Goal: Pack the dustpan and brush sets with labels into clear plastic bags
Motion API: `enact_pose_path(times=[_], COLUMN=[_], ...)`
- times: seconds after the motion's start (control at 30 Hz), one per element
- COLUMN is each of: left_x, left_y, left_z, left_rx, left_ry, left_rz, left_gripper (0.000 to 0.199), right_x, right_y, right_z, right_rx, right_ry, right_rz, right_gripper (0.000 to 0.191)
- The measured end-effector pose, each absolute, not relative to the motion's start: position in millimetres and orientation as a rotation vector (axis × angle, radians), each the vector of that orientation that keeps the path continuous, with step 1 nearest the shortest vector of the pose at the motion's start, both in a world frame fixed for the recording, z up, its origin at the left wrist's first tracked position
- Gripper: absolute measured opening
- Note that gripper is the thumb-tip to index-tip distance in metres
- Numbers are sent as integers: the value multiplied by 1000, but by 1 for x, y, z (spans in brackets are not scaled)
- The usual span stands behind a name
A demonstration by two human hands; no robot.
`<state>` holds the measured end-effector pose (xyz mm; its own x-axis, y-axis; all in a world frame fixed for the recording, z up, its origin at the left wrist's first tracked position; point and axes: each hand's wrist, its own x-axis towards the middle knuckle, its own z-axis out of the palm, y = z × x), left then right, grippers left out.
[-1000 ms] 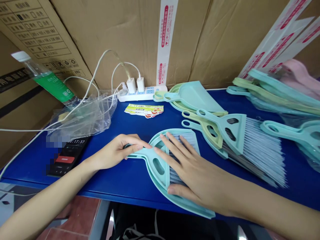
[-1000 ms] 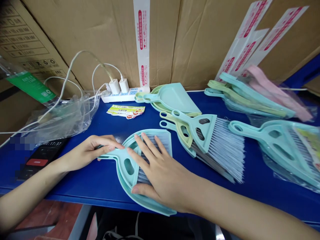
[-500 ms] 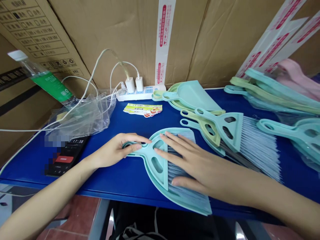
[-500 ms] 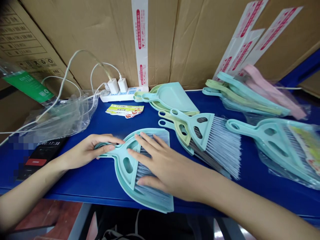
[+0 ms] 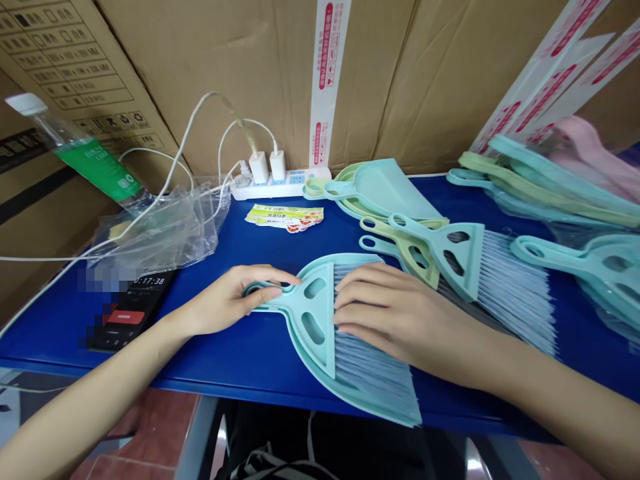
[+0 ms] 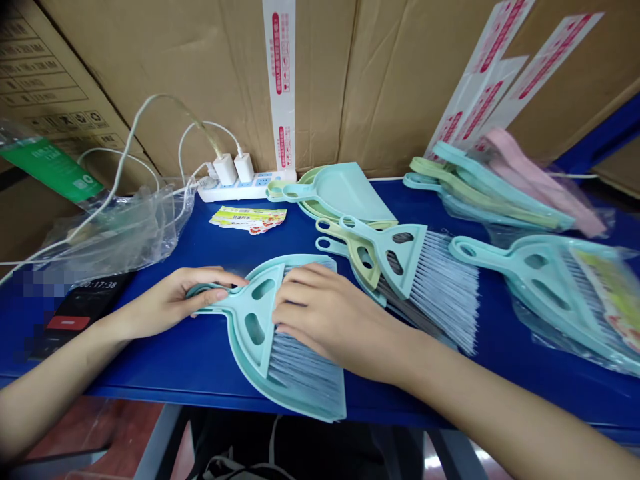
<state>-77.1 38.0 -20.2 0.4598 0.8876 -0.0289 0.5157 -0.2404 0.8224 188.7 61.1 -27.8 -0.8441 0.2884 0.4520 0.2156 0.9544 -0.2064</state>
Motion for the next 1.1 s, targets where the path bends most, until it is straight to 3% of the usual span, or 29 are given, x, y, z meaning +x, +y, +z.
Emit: enact_pose_path(times=[0.3, 0.73, 1.1], left_x=[-77, -75, -76], left_y=[38, 37, 37], left_z=[-20, -20, -21], left_rx=[1915, 1929, 1938], left_ry=[1190, 1177, 1145], left_rz=[570, 589, 590], left_gripper=[28, 25, 24], right_x=[183, 183, 194], right_y=[61, 63, 65], right_z=[-31, -30, -18], right_rx=[-313, -251, -324], right_ry=[-2719, -2815, -2899], right_rz=[-26, 61, 354], right_gripper=[29, 34, 41])
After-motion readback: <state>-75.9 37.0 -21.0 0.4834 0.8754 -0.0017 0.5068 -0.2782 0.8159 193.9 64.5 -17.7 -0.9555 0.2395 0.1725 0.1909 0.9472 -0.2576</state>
